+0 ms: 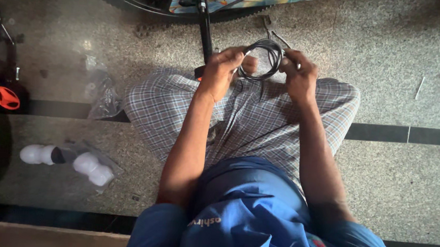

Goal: The person sits on the floor and uses a wrench to tighten bolts on the rear wheel and chain area of a bicycle. They then handle a coiled cable, uncoil it, and attach it to the handlebar area.

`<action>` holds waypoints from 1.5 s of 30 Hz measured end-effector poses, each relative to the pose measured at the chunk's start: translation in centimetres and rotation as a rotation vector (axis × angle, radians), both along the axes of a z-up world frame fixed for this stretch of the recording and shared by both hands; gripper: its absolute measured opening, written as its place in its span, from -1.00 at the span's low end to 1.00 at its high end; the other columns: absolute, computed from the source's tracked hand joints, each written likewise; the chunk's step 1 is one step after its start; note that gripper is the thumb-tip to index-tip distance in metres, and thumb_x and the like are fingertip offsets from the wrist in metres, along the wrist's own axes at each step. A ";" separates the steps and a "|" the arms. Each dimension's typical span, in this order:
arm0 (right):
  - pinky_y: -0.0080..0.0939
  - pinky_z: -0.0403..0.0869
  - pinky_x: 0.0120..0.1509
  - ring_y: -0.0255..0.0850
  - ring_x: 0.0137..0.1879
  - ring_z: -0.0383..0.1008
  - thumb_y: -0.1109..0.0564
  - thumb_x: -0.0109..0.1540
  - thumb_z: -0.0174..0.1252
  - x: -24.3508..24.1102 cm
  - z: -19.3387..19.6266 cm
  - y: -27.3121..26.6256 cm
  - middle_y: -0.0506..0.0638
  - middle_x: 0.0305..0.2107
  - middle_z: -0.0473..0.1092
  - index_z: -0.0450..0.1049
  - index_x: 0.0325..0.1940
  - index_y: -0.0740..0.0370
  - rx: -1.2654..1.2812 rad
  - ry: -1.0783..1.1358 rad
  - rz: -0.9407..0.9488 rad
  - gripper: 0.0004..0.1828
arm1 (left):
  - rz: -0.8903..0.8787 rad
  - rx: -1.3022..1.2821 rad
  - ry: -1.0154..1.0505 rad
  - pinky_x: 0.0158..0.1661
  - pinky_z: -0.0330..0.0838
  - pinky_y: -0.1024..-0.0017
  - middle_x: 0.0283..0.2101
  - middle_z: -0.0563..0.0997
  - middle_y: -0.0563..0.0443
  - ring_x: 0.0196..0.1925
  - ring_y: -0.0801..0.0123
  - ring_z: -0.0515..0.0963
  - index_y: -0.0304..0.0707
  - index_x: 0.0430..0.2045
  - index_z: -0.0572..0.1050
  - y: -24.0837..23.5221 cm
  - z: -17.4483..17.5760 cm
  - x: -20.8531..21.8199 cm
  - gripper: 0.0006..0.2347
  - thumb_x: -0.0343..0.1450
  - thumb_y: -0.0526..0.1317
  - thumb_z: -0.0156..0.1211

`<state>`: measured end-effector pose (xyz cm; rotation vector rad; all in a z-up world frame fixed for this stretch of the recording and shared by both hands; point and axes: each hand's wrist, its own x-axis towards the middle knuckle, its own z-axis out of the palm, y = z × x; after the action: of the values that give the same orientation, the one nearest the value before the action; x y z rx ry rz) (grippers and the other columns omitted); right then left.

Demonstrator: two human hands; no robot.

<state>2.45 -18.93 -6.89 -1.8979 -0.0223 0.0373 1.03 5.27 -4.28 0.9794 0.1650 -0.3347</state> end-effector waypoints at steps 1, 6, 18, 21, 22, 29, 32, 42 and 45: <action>-0.29 0.41 -0.22 -0.33 -0.30 0.45 0.22 0.32 0.17 0.0 -0.1 -0.1 0.00 -0.35 0.53 0.55 0.09 0.38 0.046 0.035 -0.025 -0.72 | -0.045 -0.003 0.025 -0.04 0.57 0.25 -0.12 0.71 -0.17 -0.07 0.24 0.69 -0.41 -0.09 0.56 0.1 -0.1 -0.4 -0.76 0.51 -0.18 0.15; -0.29 0.46 -0.11 -0.33 -0.20 0.50 0.22 0.35 0.21 0.3 -0.4 -0.2 0.02 -0.26 0.55 0.59 0.03 0.38 -0.076 -0.166 0.046 -0.79 | -0.111 -0.204 -0.086 0.07 0.53 0.26 -0.18 0.68 -0.13 -0.06 0.21 0.67 -0.41 -0.16 0.58 -0.4 -1.2 -1.5 -0.83 0.49 -0.26 0.24; -0.24 0.43 -0.20 -0.26 -0.29 0.48 0.20 0.25 0.31 -1.0 0.0 1.2 0.05 -0.36 0.55 0.61 0.01 0.32 -0.149 -0.046 0.040 -0.73 | 0.213 0.887 -0.249 -0.43 0.41 0.33 -0.47 0.61 -0.01 -0.49 0.38 0.56 -0.40 -0.33 0.59 -0.5 -4.6 0.9 -0.81 0.36 -0.22 0.42; -0.26 0.51 -0.08 -0.27 -0.17 0.59 0.19 0.31 0.30 -0.6 -1.4 0.5 0.09 -0.26 0.58 0.60 0.00 0.31 -0.191 -0.231 -0.036 -0.79 | 0.168 0.272 -0.096 -0.33 0.48 0.31 -0.36 0.61 -0.02 -0.41 0.32 0.58 -0.46 -0.27 0.57 -0.3 -4.6 -0.1 -0.78 0.39 -0.24 0.42; -0.27 0.50 -0.08 -0.27 -0.19 0.58 0.18 0.31 0.30 -0.1 -1.9 0.5 0.08 -0.29 0.58 0.61 0.00 0.30 -0.161 -0.155 -0.037 -0.79 | 0.169 0.026 -0.099 -0.26 0.52 0.30 -0.29 0.62 -0.03 -0.35 0.30 0.60 -0.48 -0.23 0.56 -0.1 -4.4 0.0 -0.77 0.40 -0.25 0.42; -0.28 0.49 -0.03 -0.26 -0.15 0.55 0.10 0.35 0.23 -0.1 -1.6 -0.7 0.05 -0.28 0.58 0.60 0.03 0.33 -0.098 -0.085 0.033 -0.73 | 0.004 -0.349 -0.109 -0.09 0.56 0.25 -0.26 0.61 -0.06 -0.23 0.29 0.61 -0.45 -0.01 0.50 -0.5 -2.5 -0.5 -0.71 0.40 -0.36 0.32; -0.20 0.30 -0.13 -0.21 -0.26 0.33 0.00 0.42 0.12 -0.3 0.6 -1.1 0.10 -0.45 0.36 0.65 0.08 0.29 0.014 0.144 -0.055 -0.64 | -0.029 -0.304 -0.077 -0.15 0.58 0.23 -0.27 0.61 -0.11 -0.26 0.25 0.62 -0.52 -0.02 0.50 -1.2 -2.4 -0.5 -0.73 0.42 -0.41 0.30; -0.27 0.45 -0.10 -0.34 -0.21 0.46 -0.01 0.38 0.18 0.8 1.6 -1.2 0.00 -0.33 0.53 0.62 -0.03 0.34 0.020 0.358 0.272 -0.67 | -0.123 0.388 -0.250 -0.18 0.62 0.35 -0.23 0.69 -0.10 -0.23 0.37 0.70 -0.45 -0.18 0.56 -2.3 -4.4 -1.0 -0.80 0.36 -0.40 0.37; -0.28 0.46 -0.14 -0.34 -0.24 0.47 0.10 0.29 0.24 -0.7 -1.4 -0.9 -0.07 -0.34 0.52 0.59 -0.02 0.32 0.238 0.473 0.204 -0.73 | 0.055 0.910 -0.484 -0.26 0.54 0.30 -0.31 0.65 -0.11 -0.27 0.32 0.64 -0.44 -0.31 0.53 -2.2 -5.9 -0.8 -0.82 0.34 -0.37 0.42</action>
<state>1.76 -19.86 -8.28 -1.6034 0.0976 0.5954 0.26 3.08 -10.18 1.9195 -0.1178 0.0615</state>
